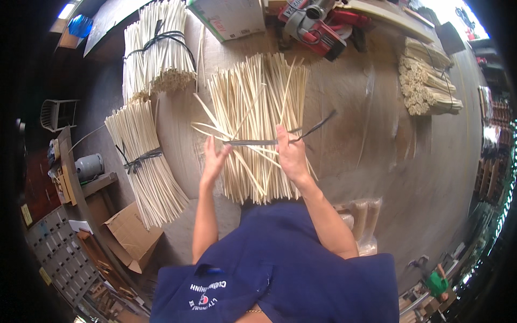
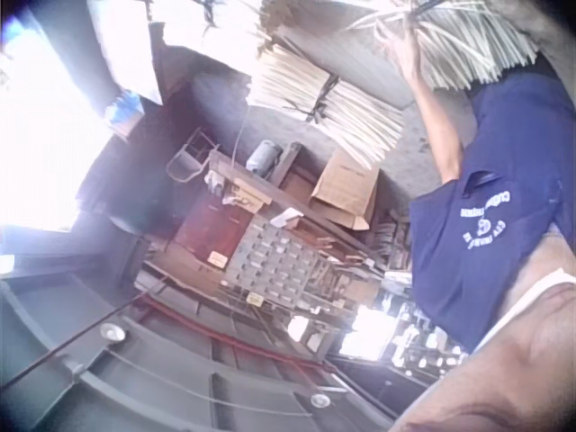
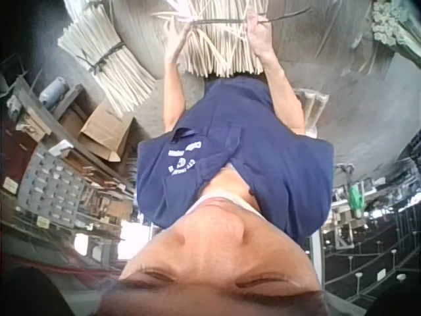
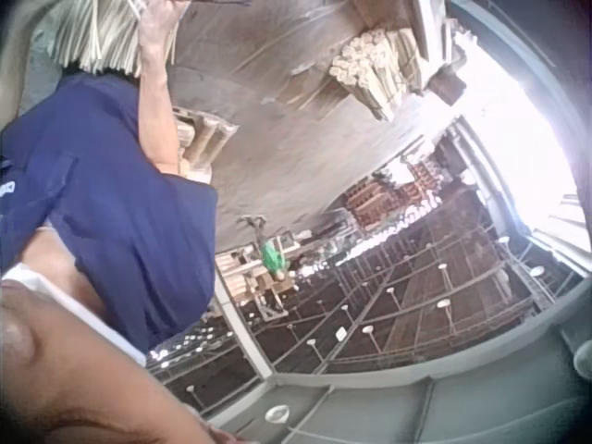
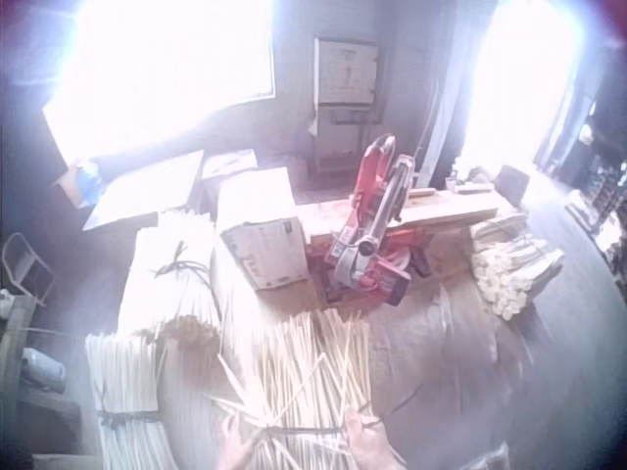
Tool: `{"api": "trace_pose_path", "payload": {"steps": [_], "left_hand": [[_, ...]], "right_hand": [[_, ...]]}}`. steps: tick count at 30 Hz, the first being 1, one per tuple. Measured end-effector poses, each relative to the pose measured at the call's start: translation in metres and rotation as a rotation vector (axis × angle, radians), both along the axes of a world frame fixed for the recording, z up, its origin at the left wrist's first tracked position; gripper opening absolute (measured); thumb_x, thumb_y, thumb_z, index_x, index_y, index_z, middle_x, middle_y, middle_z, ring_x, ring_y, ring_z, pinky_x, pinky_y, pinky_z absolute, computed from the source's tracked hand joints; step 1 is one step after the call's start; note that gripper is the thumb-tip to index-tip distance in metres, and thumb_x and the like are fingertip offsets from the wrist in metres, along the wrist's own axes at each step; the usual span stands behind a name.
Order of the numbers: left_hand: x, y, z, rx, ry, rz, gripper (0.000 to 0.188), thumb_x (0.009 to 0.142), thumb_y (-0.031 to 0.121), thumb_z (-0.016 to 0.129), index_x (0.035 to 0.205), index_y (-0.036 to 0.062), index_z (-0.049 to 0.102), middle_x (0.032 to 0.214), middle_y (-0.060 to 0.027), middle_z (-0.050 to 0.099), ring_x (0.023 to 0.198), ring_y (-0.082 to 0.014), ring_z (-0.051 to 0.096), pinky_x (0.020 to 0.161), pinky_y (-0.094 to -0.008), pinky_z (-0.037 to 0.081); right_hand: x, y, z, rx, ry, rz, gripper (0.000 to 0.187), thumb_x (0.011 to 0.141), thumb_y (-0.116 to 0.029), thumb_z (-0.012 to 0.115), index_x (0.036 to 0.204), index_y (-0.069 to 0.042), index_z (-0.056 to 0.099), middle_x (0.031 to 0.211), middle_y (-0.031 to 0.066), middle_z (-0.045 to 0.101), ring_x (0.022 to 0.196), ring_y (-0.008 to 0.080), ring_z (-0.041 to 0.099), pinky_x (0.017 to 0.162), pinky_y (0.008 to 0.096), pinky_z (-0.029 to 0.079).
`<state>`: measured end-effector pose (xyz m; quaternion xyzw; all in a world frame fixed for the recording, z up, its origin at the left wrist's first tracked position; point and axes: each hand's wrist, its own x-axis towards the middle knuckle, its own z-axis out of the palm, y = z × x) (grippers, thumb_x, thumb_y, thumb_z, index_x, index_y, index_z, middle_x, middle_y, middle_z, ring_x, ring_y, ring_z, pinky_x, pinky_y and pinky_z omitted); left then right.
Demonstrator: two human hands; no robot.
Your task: The person gathers thin wooden sticks from a pile on a workbench, aligns them into bundles, and secures each bundle with a black zip tie. The person then places the finished bundles onto a stack on the bench.
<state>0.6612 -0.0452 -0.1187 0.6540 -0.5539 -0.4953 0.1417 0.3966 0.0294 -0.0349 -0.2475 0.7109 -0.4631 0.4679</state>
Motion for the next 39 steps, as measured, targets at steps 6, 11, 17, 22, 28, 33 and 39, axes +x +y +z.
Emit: {"api": "trace_pose_path", "payload": {"steps": [6,11,17,22,28,33,39], "left_hand": [[-0.074,0.048,0.004,0.064,-0.067,0.307,0.167,0.069,0.082,0.092,0.176,-0.0085,0.001,0.182,-0.0379,0.012,0.17,-0.0501,0.015,0.138,-0.0598,0.015],[-0.091,0.021,0.019,0.166,-0.303,0.109,0.157,0.07,0.076,0.093,0.18,0.0045,0.007,0.181,-0.0347,0.02,0.166,-0.0559,0.022,0.134,-0.0679,0.02],[-0.054,0.035,0.027,0.011,-0.09,-0.281,0.123,0.08,0.008,0.079,0.183,0.0192,0.012,0.182,-0.0344,0.019,0.158,-0.0649,0.032,0.13,-0.0707,0.031],[-0.094,0.05,0.038,-0.276,-0.175,-0.37,0.109,0.095,0.027,0.074,0.182,0.0128,0.009,0.182,-0.0309,0.024,0.156,-0.0634,0.037,0.137,-0.0671,0.019],[-0.053,0.033,0.001,0.158,0.341,0.155,0.141,0.08,0.063,0.092,0.181,0.0084,0.01,0.181,-0.0323,0.022,0.166,-0.0457,0.03,0.136,-0.0642,0.023],[-0.077,0.05,0.016,0.116,-0.041,-0.123,0.132,0.085,0.054,0.085,0.183,0.0271,0.001,0.181,-0.0364,0.016,0.164,-0.0541,0.029,0.128,-0.0808,0.018],[-0.137,0.085,-0.007,-0.017,0.045,-0.153,0.128,0.092,0.041,0.077,0.181,0.018,-0.012,0.176,-0.0462,0.014,0.161,-0.0657,0.024,0.129,-0.0733,0.025]], "right_hand": [[0.001,0.004,0.014,0.043,0.061,0.075,0.064,0.119,-0.047,0.056,0.071,-0.005,0.058,0.063,-0.0037,0.051,0.06,0.008,0.044,0.055,0.0361,0.038],[0.001,0.026,0.004,0.036,-0.051,0.066,0.056,0.118,-0.048,0.058,0.076,-0.012,0.056,0.063,-0.0064,0.05,0.053,0.004,0.042,0.047,0.0276,0.033],[-0.029,0.018,0.005,-0.027,-0.128,-0.002,0.051,0.119,-0.048,0.058,0.08,-0.015,0.054,0.065,-0.0081,0.049,0.047,0.0015,0.038,0.041,0.0243,0.03],[-0.031,0.019,0.004,0.002,-0.025,0.041,0.055,0.119,-0.047,0.058,0.075,-0.014,0.053,0.063,-0.0087,0.046,0.053,0.0026,0.038,0.047,0.0266,0.03],[-0.029,0.008,0.018,0.047,-0.052,0.067,0.059,0.12,-0.043,0.057,0.072,-0.008,0.054,0.065,-0.0071,0.046,0.061,0.0053,0.039,0.055,0.0322,0.033],[-0.031,0.018,0.05,-0.239,0.313,0.34,0.05,0.12,-0.03,0.058,0.083,0.002,0.065,0.063,-0.0001,0.047,0.06,0.0085,0.043,0.056,0.0363,0.038],[-0.045,-0.005,0.056,-0.158,0.255,0.263,0.048,0.119,-0.028,0.059,0.085,0.005,0.064,0.062,0.0045,0.049,0.061,0.0101,0.043,0.055,0.0388,0.037]]}}
